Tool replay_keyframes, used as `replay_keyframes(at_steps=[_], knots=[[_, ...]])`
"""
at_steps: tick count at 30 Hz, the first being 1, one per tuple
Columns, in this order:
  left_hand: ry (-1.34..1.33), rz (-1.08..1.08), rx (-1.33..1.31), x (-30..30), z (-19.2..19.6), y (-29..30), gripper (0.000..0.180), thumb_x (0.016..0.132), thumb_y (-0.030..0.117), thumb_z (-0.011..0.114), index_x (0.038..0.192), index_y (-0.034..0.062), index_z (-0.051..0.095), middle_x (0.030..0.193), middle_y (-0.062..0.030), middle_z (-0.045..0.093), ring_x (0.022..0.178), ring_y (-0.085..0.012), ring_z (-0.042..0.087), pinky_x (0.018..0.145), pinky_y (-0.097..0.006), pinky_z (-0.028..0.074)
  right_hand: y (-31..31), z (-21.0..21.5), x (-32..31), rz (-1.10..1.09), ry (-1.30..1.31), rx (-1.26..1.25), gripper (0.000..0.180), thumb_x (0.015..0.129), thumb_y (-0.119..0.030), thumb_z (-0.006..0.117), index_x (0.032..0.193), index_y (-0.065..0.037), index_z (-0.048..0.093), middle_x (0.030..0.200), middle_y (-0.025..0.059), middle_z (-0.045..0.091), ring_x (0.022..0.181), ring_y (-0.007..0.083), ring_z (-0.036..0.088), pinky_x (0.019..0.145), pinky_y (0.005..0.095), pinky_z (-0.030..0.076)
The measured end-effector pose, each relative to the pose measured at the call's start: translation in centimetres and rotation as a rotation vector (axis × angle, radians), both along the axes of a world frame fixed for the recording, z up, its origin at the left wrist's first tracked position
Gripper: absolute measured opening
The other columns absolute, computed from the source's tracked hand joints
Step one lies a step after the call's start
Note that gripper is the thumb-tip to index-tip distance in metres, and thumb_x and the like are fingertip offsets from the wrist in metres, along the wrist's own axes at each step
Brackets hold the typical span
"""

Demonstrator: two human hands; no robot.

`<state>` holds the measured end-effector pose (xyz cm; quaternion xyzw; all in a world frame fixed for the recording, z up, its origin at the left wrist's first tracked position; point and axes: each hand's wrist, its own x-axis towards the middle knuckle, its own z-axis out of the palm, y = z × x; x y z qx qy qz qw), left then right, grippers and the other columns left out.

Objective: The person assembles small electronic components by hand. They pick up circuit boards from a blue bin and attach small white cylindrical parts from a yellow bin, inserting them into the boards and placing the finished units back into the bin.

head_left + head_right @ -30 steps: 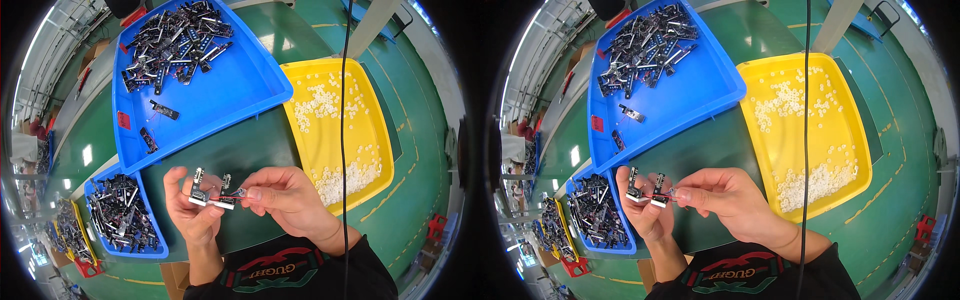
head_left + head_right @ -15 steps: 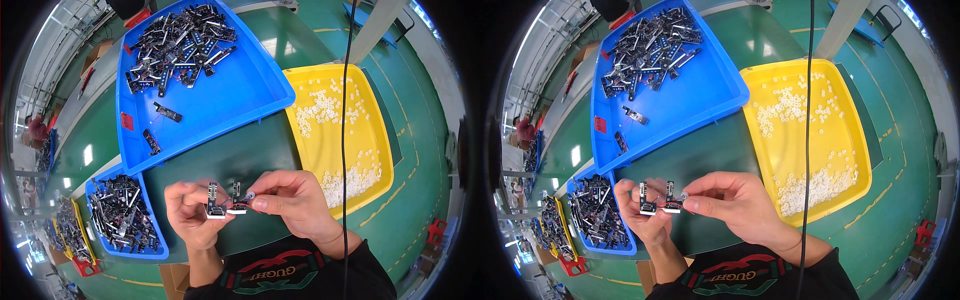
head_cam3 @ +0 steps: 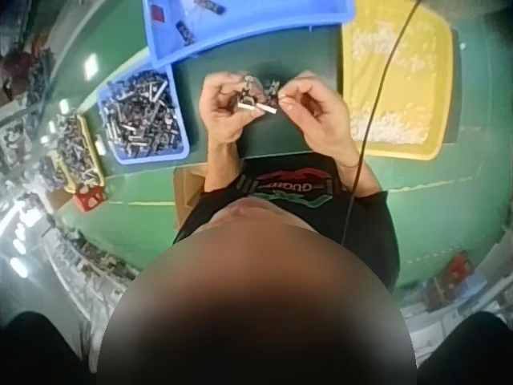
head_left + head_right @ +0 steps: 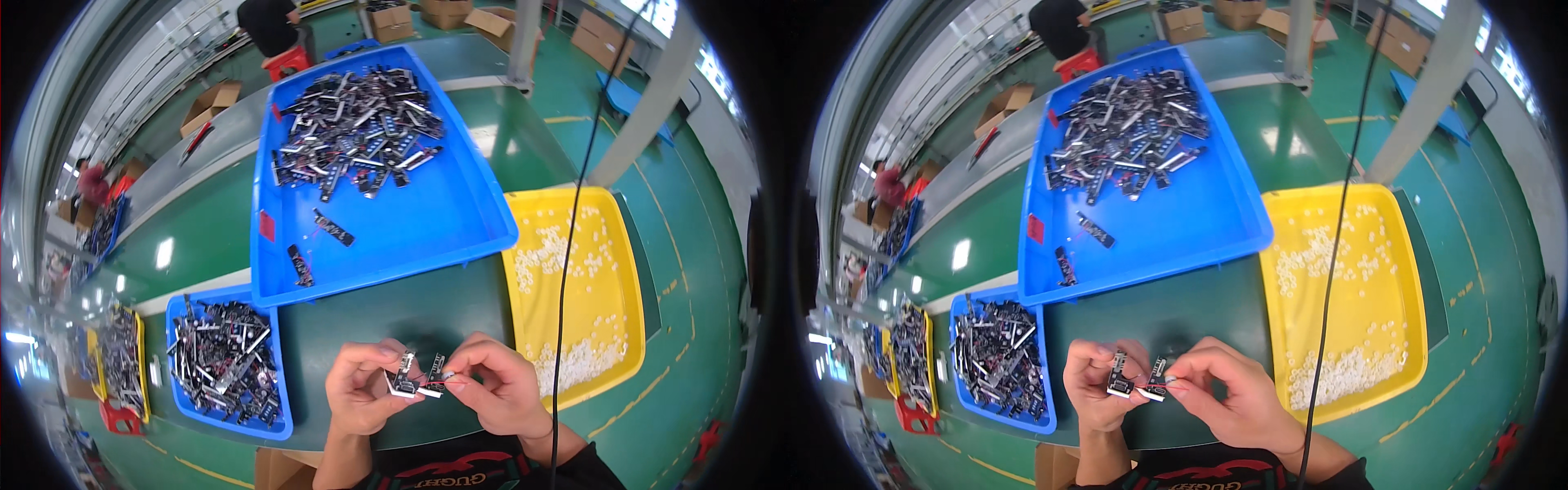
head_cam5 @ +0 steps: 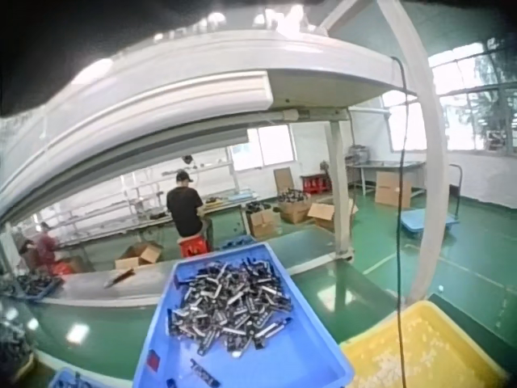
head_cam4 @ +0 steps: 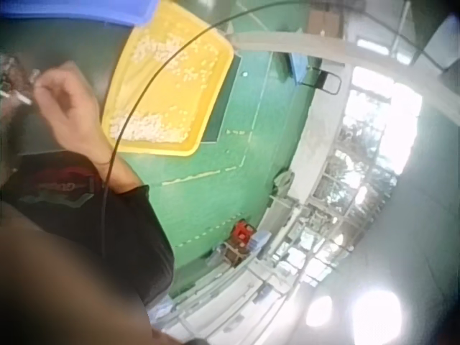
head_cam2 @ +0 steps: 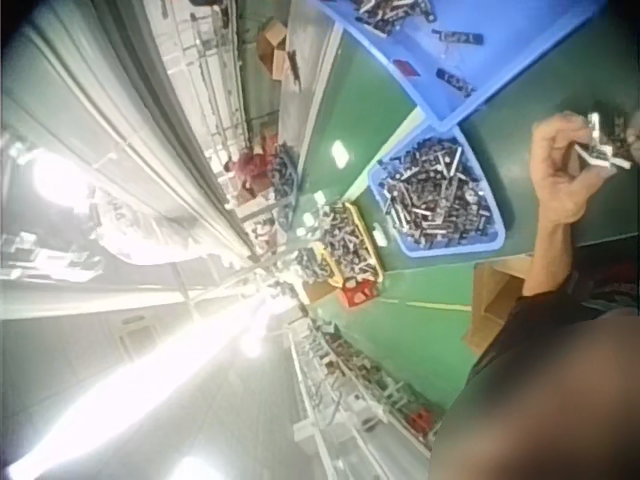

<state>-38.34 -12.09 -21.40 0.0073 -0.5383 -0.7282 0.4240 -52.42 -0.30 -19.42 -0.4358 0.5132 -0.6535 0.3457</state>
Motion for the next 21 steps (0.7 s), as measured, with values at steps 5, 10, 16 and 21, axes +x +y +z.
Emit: replay_keyframes(at_steps=[5, 10, 16, 21], knots=[[-0.332, 0.358, -0.119, 5.5, 1.2, -0.3, 0.049, 0.071, -0.01, 0.078, 0.114, -0.002, 0.055, 0.106, -0.0127, 0.061, 0.095, -0.0193, 0.062, 0.086, -0.032, 0.05, 1.7, 1.3, -2.5, -0.23, 0.555, 0.218, 0.041, 0.076, 0.002, 0.072, 0.115, -0.002, 0.059, 0.092, 0.0096, 0.061, 0.065, 0.0138, 0.055, 0.059, 0.0255, 0.045], [-0.671, 1.025, -0.244, 14.1, 5.7, -4.3, 0.044, 0.079, -0.005, 0.072, 0.119, -0.0015, 0.056, 0.117, -0.0114, 0.06, 0.104, -0.0178, 0.06, 0.088, -0.031, 0.05, 6.0, -0.7, -7.2, -0.454, 1.028, 0.614, 0.027, 0.086, 0.001, 0.056, 0.113, 0.002, 0.057, 0.106, 0.0163, 0.053, 0.092, 0.0303, 0.053, 0.08, 0.0362, 0.043], [-1.053, 1.074, -0.478, 22.7, 9.3, -13.8, 0.041, 0.083, -0.002, 0.066, 0.123, 0.0008, 0.056, 0.099, -0.0062, 0.068, 0.097, -0.0134, 0.063, 0.088, -0.028, 0.047, 5.0, -1.5, -5.5, -0.226, 1.111, 0.665, 0.038, 0.084, 0.001, 0.054, 0.122, 0.003, 0.053, 0.117, 0.0195, 0.048, 0.11, 0.0385, 0.044, 0.098, 0.0439, 0.036], [-1.436, 0.774, -0.802, 22.7, 9.7, -20.9, 0.037, 0.08, 0.002, 0.069, 0.116, 0.0078, 0.063, 0.103, -0.0124, 0.069, 0.097, -0.0228, 0.066, 0.087, -0.035, 0.049, 5.5, -2.3, -6.6, -0.235, 1.036, 0.623, 0.03, 0.079, 0.006, 0.056, 0.109, 0.004, 0.056, 0.108, 0.0166, 0.05, 0.105, 0.0358, 0.048, 0.095, 0.0397, 0.039]])
